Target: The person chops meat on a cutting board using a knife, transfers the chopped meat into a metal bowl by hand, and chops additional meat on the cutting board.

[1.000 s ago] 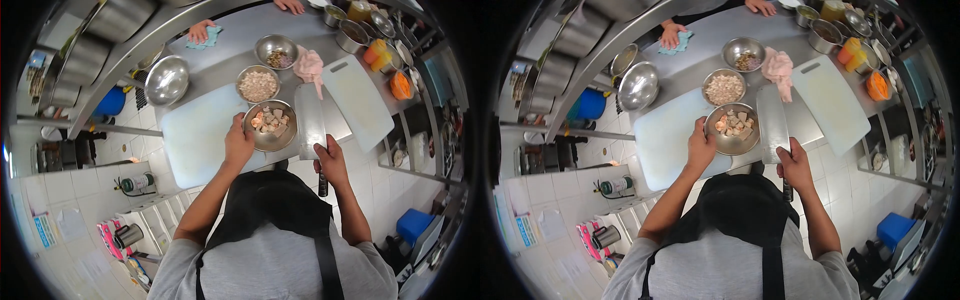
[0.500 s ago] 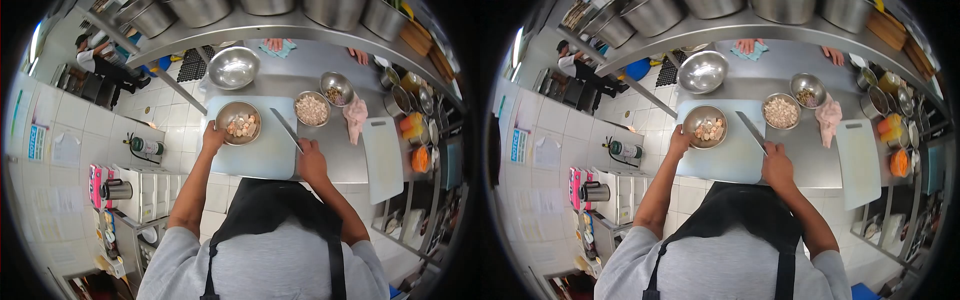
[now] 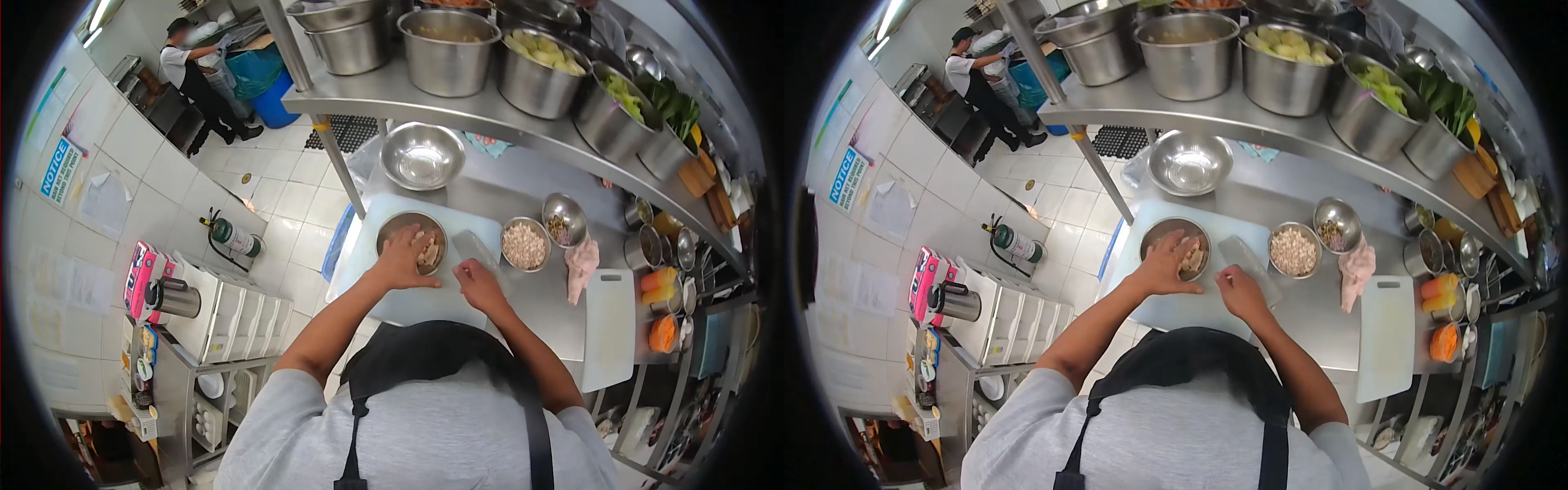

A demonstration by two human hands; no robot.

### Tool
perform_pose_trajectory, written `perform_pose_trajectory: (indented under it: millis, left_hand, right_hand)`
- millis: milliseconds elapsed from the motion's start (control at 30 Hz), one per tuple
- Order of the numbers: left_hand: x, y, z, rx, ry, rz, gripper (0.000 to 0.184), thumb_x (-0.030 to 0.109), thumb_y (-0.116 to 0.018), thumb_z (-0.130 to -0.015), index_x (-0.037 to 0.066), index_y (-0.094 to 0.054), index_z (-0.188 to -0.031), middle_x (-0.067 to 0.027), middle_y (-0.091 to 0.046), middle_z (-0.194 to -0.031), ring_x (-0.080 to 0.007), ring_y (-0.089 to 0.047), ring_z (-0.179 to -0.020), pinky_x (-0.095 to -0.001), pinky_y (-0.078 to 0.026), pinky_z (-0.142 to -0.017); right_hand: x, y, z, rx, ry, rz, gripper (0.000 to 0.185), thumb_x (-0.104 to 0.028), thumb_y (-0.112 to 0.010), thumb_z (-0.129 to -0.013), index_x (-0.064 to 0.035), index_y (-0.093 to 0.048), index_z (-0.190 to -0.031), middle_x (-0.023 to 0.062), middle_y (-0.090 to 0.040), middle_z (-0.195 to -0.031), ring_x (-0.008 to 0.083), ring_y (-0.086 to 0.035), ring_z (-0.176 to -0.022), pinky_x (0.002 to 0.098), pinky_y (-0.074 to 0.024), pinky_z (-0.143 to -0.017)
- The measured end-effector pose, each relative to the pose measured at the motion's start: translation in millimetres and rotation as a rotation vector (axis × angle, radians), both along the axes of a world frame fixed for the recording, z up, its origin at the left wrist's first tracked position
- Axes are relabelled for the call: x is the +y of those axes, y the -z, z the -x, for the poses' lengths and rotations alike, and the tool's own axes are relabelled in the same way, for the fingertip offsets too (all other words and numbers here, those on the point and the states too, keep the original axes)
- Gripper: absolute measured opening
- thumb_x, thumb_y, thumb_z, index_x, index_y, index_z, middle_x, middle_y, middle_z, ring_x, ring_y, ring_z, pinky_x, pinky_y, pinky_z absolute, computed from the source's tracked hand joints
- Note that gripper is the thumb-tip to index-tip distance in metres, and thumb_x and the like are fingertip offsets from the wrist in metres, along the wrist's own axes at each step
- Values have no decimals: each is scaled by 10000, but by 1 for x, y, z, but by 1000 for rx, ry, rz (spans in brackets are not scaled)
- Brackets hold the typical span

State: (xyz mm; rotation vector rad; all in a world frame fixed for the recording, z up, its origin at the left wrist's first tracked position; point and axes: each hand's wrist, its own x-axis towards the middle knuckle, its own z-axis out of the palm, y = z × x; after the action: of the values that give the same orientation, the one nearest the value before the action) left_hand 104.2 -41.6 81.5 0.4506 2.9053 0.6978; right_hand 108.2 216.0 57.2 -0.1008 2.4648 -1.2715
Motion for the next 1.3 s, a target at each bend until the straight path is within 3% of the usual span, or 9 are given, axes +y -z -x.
perform_pose_trajectory:
  millis: [67, 133, 233, 400, 500, 600, 867, 1100, 1300]
  left_hand:
    - [-4, 17, 19, -86, 25, -6, 1286, 797, -892, -678, 183, -420, -1705, -236, -343, -1721, -491, -311, -1605, -770, -290, -1223]
    - [-3, 23, 28, -137, 64, -16, 1254, 835, -857, -685, 162, -463, -1667, -232, -433, -1648, -486, -346, -1580, -757, -310, -1205]
    - [-2, 14, 28, -230, 136, -3, 1107, 830, -825, -726, 172, -557, -1575, -219, -519, -1548, -479, -365, -1560, -737, -350, -1143]
    - [-2, 39, 21, 169, 51, 101, 910, 766, -815, -772, 198, -651, -1464, -199, -563, -1501, -461, -433, -1504, -663, -364, -1134]
    - [-6, 43, 28, 81, 107, 3, 813, 686, -825, -804, 183, -676, -1425, -185, -590, -1416, -444, -516, -1372, -628, -422, -1083]
    - [-8, 39, 33, 34, 169, 23, 735, 640, -804, -848, 169, -677, -1398, -183, -599, -1381, -428, -548, -1319, -618, -459, -1043]
    - [-7, 41, 6, -46, 257, 22, 499, 498, -640, -1033, 125, -673, -1363, -180, -633, -1357, -413, -573, -1305, -636, -463, -1034]
    - [-27, 25, -13, 88, 280, 49, 468, 445, -712, -998, 120, -692, -1333, -151, -625, -1340, -372, -538, -1300, -594, -392, -1070]
    - [-42, 73, -34, 356, 247, -102, 485, 351, -827, -915, 104, -687, -1308, -154, -570, -1462, -390, -472, -1431, -590, -325, -1173]
  right_hand:
    - [-26, 8, 24, -226, 81, 162, 377, -337, -682, -1040, 5, -647, -1196, 205, -736, -998, 337, -749, -907, 513, -589, -799]
    - [-47, 24, 44, -391, 180, 293, 367, -318, -698, -1026, 33, -645, -1118, 140, -703, -927, 276, -751, -794, 461, -593, -699]
    - [-56, 67, 49, 77, 77, -19, 332, -303, -690, -1001, 25, -638, -1004, 145, -696, -858, 303, -748, -772, 472, -573, -685]
    - [-60, 79, 36, 161, 144, 67, 253, -237, -678, -987, -3, -608, -921, 169, -691, -780, 265, -745, -738, 457, -564, -647]
    - [-68, 43, 25, -27, 231, 292, 202, -169, -655, -1000, 7, -601, -917, 179, -695, -759, 226, -734, -651, 427, -568, -589]
    - [-73, 23, 15, -111, 334, 294, 231, -199, -619, -978, 32, -617, -981, 285, -720, -885, 470, -729, -831, 541, -579, -780]
    - [-78, 30, 14, 197, 321, -83, 210, -161, -606, -958, 29, -651, -1034, 328, -718, -967, 540, -703, -942, 617, -557, -855]
    - [-79, 30, 35, 518, 304, -226, 136, -121, -620, -935, 13, -639, -943, 308, -693, -939, 537, -677, -921, 624, -531, -824]
    - [-59, -8, 48, 384, 265, -285, 137, -112, -615, -927, 19, -638, -960, 304, -703, -992, 508, -690, -966, 597, -554, -885]
